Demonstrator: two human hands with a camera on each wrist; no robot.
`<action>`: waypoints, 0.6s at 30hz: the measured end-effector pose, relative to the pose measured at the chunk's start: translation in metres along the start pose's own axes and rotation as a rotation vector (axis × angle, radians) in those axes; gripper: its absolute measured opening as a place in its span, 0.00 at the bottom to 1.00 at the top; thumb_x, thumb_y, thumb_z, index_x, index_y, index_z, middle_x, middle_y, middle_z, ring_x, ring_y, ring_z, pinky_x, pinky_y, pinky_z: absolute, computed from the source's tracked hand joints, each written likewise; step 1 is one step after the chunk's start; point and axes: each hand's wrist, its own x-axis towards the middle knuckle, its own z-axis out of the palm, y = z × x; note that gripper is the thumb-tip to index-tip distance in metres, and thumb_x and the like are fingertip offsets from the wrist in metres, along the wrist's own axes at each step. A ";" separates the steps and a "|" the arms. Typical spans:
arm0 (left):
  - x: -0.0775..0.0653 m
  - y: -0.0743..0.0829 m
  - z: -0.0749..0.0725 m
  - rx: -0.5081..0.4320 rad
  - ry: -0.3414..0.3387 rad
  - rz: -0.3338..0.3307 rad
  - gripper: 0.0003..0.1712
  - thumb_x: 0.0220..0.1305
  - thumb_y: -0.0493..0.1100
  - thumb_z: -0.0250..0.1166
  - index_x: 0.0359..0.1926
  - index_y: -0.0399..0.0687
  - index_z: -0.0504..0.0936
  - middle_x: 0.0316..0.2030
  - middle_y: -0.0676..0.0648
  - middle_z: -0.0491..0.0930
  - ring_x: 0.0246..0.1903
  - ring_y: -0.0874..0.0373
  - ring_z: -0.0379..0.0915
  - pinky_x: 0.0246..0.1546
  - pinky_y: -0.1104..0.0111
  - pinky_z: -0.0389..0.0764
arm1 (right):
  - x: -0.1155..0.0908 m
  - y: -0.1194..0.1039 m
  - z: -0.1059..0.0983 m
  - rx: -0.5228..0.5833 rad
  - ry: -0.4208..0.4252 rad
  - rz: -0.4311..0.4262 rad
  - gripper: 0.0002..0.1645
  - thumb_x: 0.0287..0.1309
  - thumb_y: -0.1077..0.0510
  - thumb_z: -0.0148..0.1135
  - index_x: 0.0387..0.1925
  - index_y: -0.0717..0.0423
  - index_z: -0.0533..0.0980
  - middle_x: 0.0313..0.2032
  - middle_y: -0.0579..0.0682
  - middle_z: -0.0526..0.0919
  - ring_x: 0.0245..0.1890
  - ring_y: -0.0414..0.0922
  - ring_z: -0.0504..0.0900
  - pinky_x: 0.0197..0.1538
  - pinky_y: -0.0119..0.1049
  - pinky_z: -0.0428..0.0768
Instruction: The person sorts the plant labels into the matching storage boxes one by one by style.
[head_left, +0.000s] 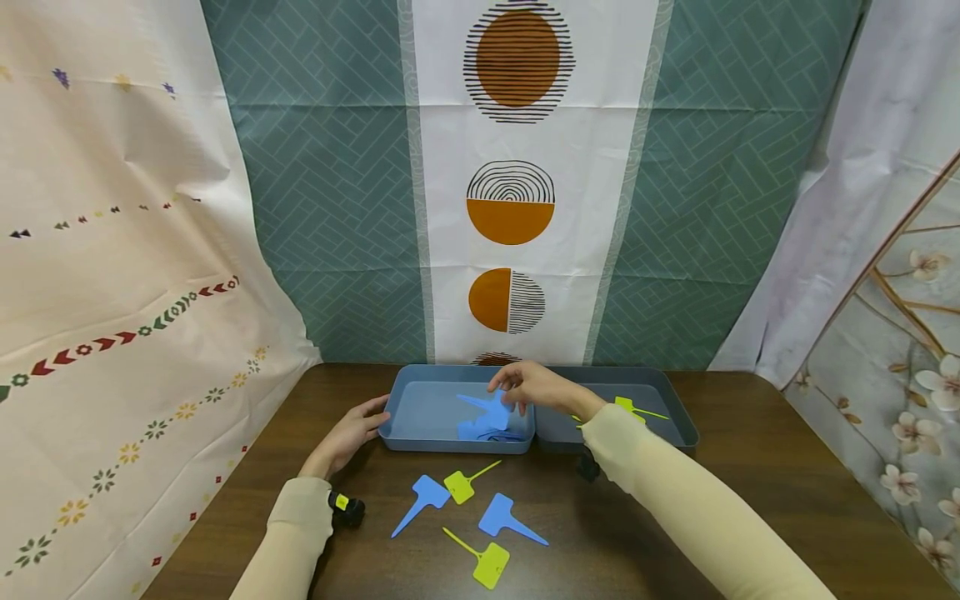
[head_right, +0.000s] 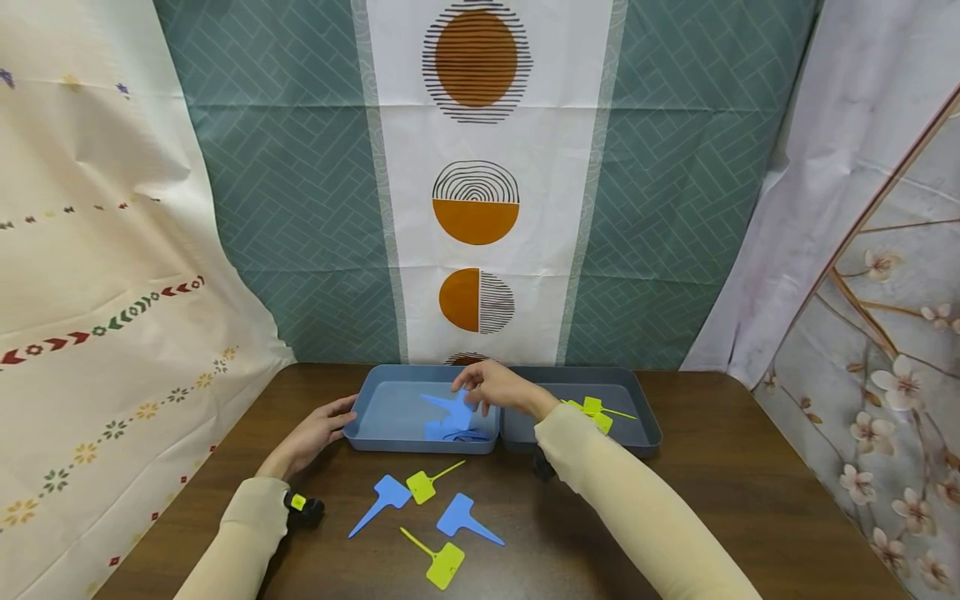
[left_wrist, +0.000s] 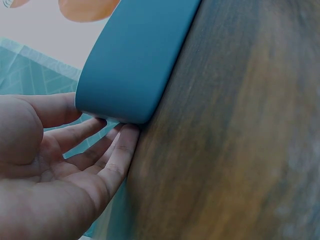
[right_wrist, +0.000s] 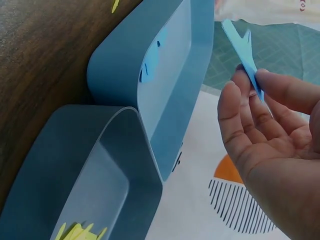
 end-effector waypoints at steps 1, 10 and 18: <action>0.000 0.000 0.000 0.000 0.001 -0.003 0.33 0.83 0.37 0.47 0.81 0.31 0.50 0.78 0.28 0.51 0.76 0.33 0.53 0.75 0.42 0.57 | 0.001 -0.001 0.000 -0.002 0.007 0.005 0.14 0.71 0.66 0.60 0.55 0.66 0.80 0.43 0.58 0.82 0.32 0.52 0.79 0.44 0.61 0.83; -0.002 0.002 0.000 -0.004 0.006 -0.009 0.33 0.83 0.37 0.47 0.81 0.31 0.50 0.78 0.28 0.51 0.76 0.33 0.53 0.75 0.42 0.57 | 0.007 -0.005 0.004 -0.038 0.027 -0.008 0.13 0.71 0.67 0.61 0.54 0.63 0.81 0.37 0.56 0.85 0.31 0.54 0.79 0.38 0.48 0.86; -0.002 0.002 0.001 0.003 0.004 -0.009 0.33 0.83 0.38 0.48 0.81 0.31 0.51 0.78 0.28 0.52 0.76 0.33 0.53 0.75 0.42 0.58 | 0.012 -0.001 0.010 -0.078 0.010 -0.017 0.12 0.72 0.68 0.59 0.53 0.65 0.81 0.38 0.57 0.86 0.36 0.57 0.82 0.39 0.47 0.86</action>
